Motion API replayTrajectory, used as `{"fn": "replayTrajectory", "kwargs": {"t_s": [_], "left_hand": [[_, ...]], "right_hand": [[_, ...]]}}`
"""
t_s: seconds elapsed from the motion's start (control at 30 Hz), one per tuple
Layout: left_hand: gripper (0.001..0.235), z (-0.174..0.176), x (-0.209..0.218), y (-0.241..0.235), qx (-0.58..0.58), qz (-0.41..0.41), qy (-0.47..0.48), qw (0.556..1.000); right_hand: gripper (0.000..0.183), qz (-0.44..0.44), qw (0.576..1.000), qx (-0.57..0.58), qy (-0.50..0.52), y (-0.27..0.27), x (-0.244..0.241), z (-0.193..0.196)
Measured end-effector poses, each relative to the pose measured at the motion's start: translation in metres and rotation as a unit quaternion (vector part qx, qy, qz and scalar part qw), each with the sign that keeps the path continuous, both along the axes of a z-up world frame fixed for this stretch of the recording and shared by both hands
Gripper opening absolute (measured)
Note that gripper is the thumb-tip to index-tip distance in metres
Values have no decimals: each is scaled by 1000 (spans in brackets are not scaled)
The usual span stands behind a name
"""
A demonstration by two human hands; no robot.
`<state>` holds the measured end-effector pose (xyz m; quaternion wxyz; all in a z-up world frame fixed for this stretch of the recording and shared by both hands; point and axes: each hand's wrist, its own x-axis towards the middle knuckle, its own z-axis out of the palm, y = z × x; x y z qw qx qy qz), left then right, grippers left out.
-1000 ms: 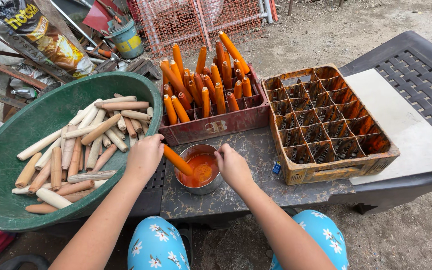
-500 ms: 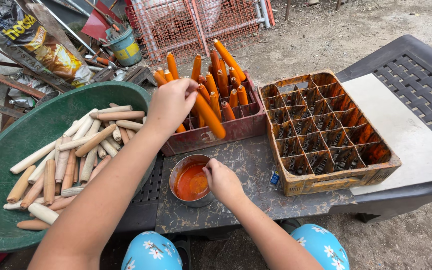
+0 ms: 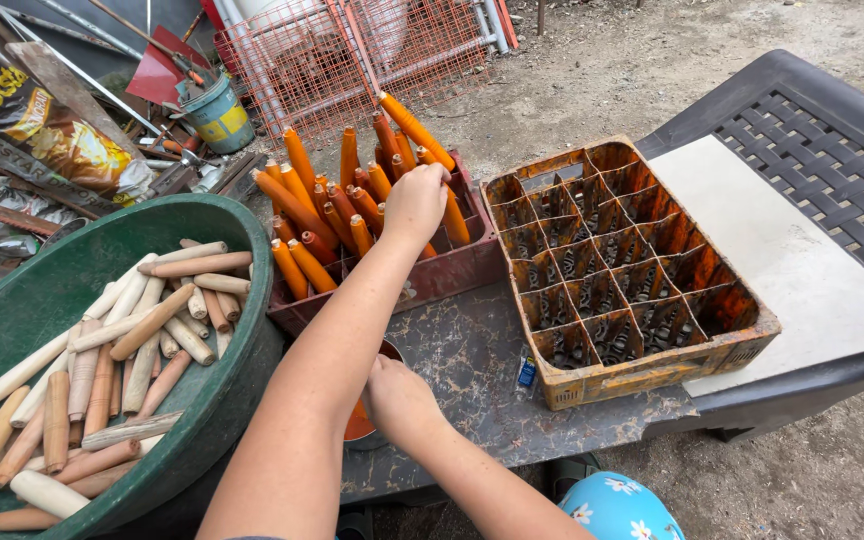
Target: The person repeatedly picks up light-colored wooden rods from a green basin, dips a brush into a small metal container of orange liquid, and coats each rod. After painting, the rods are placed upright into a red crate. The process continues with multiple rods.
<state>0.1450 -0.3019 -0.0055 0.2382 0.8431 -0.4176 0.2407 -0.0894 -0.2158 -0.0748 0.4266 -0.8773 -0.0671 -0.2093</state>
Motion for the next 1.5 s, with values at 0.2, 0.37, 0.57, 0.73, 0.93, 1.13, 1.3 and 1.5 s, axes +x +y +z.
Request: {"fn": "replayTrajectory", "kwargs": {"t_s": [0.2, 0.37, 0.57, 0.73, 0.93, 1.13, 1.3, 1.5], "left_hand": [[22, -30, 18, -11, 36, 74, 139, 987], [30, -17, 3, -6, 47, 87, 207, 973], [34, 36, -8, 64, 63, 21, 99, 993], [26, 74, 14, 200, 66, 101, 29, 992], [23, 44, 29, 399, 11, 256, 114, 960], [16, -42, 29, 481, -4, 377, 260, 889], [20, -101, 55, 479, 99, 396, 311, 858], [35, -153, 120, 464, 91, 355, 314, 876]], "right_hand": [[15, 44, 988, -61, 136, -3, 5, 15], [14, 19, 997, -36, 59, -5, 6, 11], [17, -34, 999, -28, -1, -5, 12, -10], [18, -48, 998, -30, 14, -4, 12, -22], [23, -70, 993, -73, 58, -4, 13, -21], [22, -93, 984, -96, 116, 2, 10, -14], [21, -93, 984, -96, 115, 6, 9, -8], [19, -102, 979, -106, 140, 7, 11, -5]]}}
